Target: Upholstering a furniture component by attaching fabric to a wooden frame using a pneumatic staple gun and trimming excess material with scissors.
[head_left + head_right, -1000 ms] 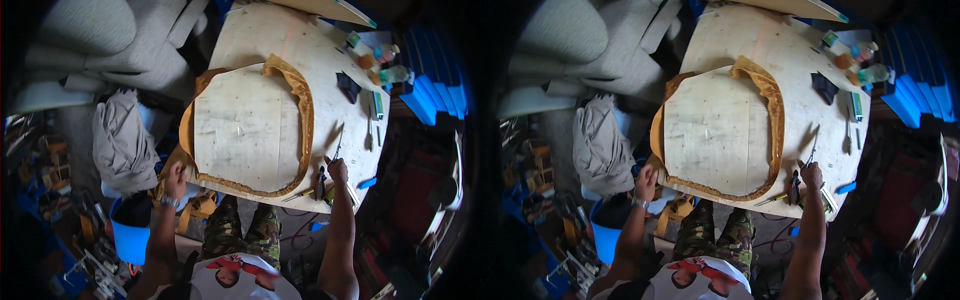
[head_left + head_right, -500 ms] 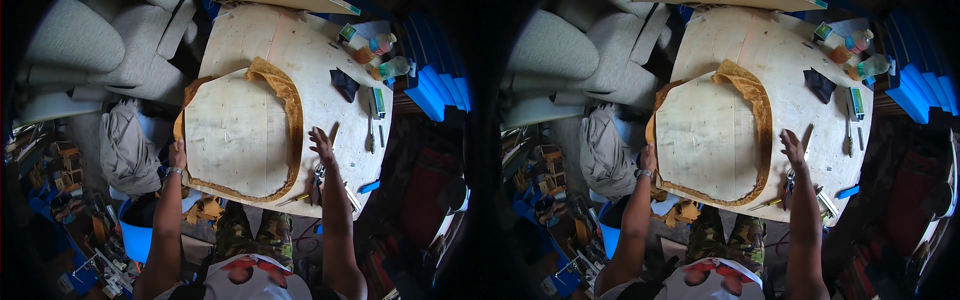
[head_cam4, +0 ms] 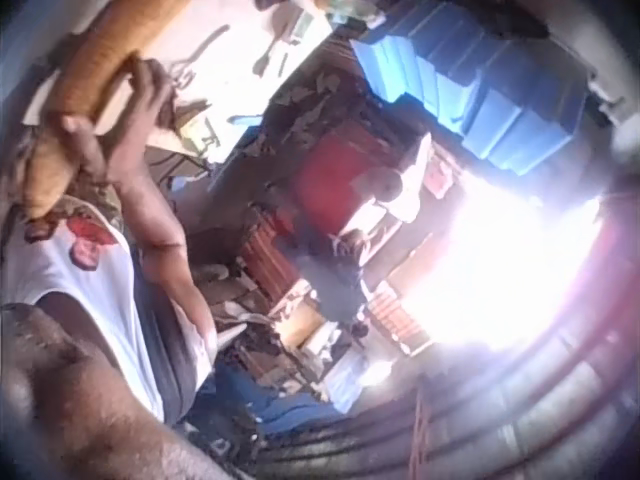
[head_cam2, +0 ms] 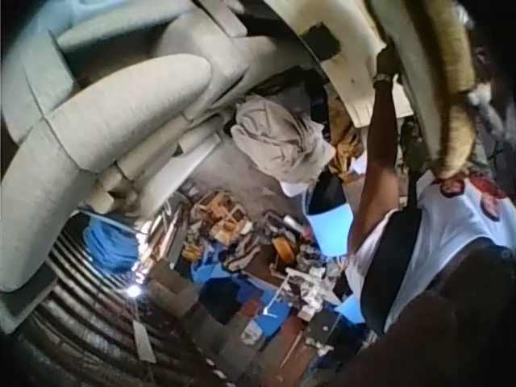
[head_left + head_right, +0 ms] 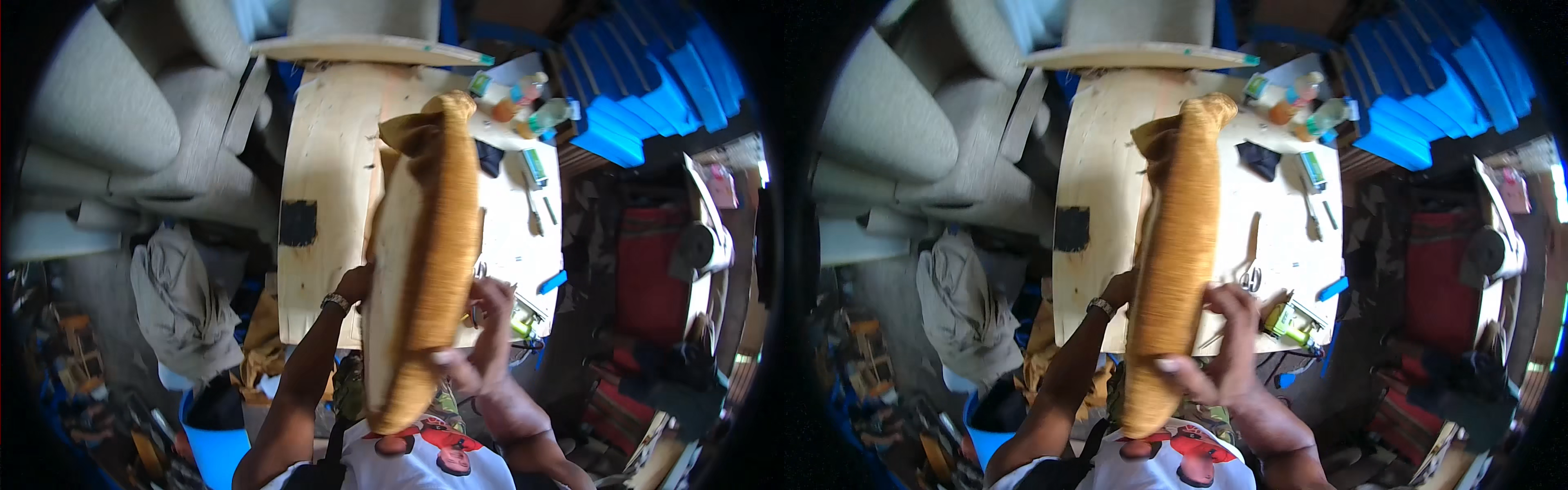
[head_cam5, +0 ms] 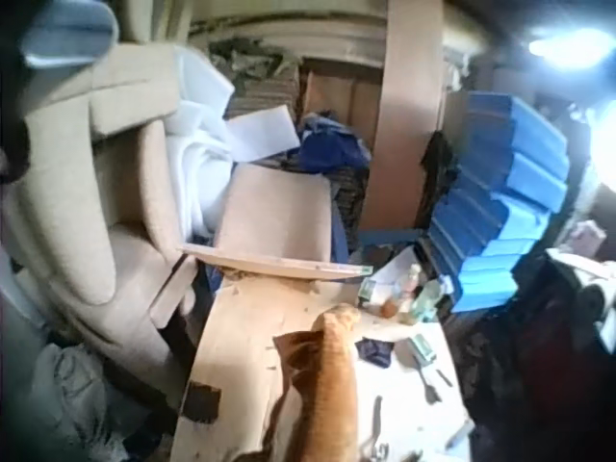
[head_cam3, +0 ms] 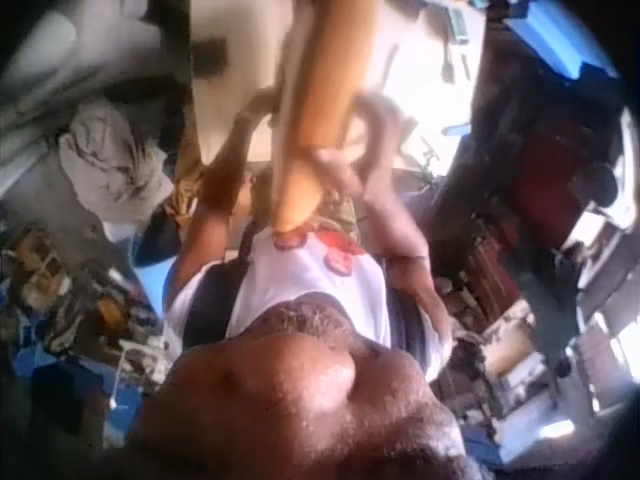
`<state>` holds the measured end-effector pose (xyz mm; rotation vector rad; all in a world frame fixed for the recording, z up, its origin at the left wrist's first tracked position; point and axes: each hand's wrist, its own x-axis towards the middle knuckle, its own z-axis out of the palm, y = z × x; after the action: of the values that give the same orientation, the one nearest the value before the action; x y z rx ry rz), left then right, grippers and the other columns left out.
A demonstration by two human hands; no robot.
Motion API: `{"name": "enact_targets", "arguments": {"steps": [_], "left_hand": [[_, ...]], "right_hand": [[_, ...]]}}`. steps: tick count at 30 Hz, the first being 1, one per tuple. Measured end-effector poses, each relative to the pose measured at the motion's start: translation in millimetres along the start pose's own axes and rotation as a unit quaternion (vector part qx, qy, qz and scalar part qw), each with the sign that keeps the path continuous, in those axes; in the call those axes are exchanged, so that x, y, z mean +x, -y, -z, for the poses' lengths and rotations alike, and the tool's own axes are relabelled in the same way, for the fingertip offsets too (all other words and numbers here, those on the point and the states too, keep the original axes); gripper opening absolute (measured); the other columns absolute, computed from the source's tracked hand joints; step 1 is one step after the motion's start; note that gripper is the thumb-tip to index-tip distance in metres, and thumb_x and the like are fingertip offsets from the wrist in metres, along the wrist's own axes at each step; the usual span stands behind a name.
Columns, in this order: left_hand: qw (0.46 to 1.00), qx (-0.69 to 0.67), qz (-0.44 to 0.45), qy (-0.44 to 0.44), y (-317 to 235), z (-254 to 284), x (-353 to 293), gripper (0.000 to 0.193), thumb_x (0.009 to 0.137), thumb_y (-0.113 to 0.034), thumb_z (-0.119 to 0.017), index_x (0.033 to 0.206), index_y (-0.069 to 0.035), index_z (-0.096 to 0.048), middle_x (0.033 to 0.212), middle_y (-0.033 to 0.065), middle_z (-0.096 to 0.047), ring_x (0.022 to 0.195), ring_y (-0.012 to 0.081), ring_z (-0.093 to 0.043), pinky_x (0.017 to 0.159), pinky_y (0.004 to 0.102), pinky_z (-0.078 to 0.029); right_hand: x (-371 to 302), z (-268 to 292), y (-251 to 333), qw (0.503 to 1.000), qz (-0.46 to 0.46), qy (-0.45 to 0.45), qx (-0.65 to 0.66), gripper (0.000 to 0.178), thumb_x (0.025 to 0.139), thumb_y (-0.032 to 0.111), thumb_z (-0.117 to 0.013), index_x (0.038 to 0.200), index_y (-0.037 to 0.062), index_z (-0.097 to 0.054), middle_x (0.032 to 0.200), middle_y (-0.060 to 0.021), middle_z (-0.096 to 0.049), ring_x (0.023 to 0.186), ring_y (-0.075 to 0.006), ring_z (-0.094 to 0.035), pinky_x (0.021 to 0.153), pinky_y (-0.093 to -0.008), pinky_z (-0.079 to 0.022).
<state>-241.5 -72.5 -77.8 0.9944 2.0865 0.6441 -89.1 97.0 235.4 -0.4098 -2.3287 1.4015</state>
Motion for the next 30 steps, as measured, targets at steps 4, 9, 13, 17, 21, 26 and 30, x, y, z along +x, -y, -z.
{"name": "enact_targets", "arguments": {"steps": [4,9,13,17,21,26,30], "left_hand": [[0.846,-0.526,-0.091,0.005,-74,128,-39,0.08,0.098,-0.064,-0.037,0.143,0.001,-0.041,0.135,0.0175,-0.055,0.119,0.0259,-0.056,0.097,0.0386,-0.047],[0.957,-0.277,0.056,0.063,-95,195,-64,0.077,0.084,-0.069,-0.062,0.119,0.0,-0.06,0.104,0.0033,-0.065,0.084,0.0132,-0.058,0.072,0.029,-0.049],[0.964,-0.103,0.152,-0.192,-124,126,-61,0.083,0.07,-0.061,-0.081,0.11,0.008,-0.059,0.093,0.0172,-0.069,0.089,0.0252,-0.064,0.08,0.038,-0.052],[0.953,-0.092,0.16,-0.24,-151,113,-52,0.081,0.061,-0.05,-0.091,0.107,0.009,-0.058,0.098,0.0204,-0.069,0.087,0.0252,-0.068,0.077,0.0365,-0.055],[0.955,-0.074,0.073,-0.279,-210,121,-59,0.072,0.062,-0.041,-0.093,0.108,0.004,-0.059,0.095,0.0168,-0.071,0.085,0.0223,-0.067,0.077,0.0355,-0.054],[0.953,-0.008,-0.131,-0.272,-241,160,-72,0.087,0.053,-0.048,-0.095,0.115,0.002,-0.059,0.094,0.0118,-0.07,0.085,0.0234,-0.067,0.077,0.0351,-0.055],[0.958,0.026,-0.153,-0.241,-238,189,-91,0.098,0.051,-0.054,-0.094,0.121,0.002,-0.054,0.106,0.0142,-0.066,0.095,0.0248,-0.064,0.086,0.0369,-0.053]], "right_hand": [[-24,-60,40,0.987,0.007,0.072,-0.141,0.064,0.083,0.038,-0.076,0.13,0.0027,-0.052,0.123,-0.0213,-0.05,0.111,-0.04,-0.05,0.096,-0.0475,-0.043],[-66,-105,-42,0.988,0.05,0.1,-0.108,0.061,0.081,0.032,-0.072,0.133,0.0092,-0.052,0.137,-0.0171,-0.048,0.121,-0.0405,-0.047,0.104,-0.0489,-0.04],[-66,-117,-76,0.983,0.078,0.151,-0.073,0.059,0.084,0.033,-0.068,0.133,0.0083,-0.05,0.135,-0.0175,-0.049,0.122,-0.0385,-0.046,0.107,-0.0469,-0.037],[-47,-57,-89,0.968,-0.056,0.211,0.123,0.05,0.089,0.025,-0.069,0.132,0.0074,-0.051,0.129,-0.0172,-0.055,0.113,-0.0368,-0.054,0.102,-0.0441,-0.043],[-37,52,-153,0.987,-0.059,-0.147,-0.039,0.066,0.084,0.037,-0.077,0.133,0.0028,-0.05,0.127,-0.0206,-0.055,0.118,-0.0359,-0.054,0.106,-0.0439,-0.04],[-6,239,-192,0.985,-0.034,-0.166,0.005,0.12,0.065,0.037,-0.092,0.152,0.0004,-0.018,0.155,-0.0206,-0.026,0.144,-0.0276,-0.027,0.118,-0.0397,-0.026],[-3,261,-142,0.946,-0.153,0.249,0.139,0.086,0.071,0.024,-0.089,0.142,0.0037,-0.045,0.133,-0.0083,-0.06,0.128,-0.0183,-0.049,0.109,-0.0371,-0.039]]}}
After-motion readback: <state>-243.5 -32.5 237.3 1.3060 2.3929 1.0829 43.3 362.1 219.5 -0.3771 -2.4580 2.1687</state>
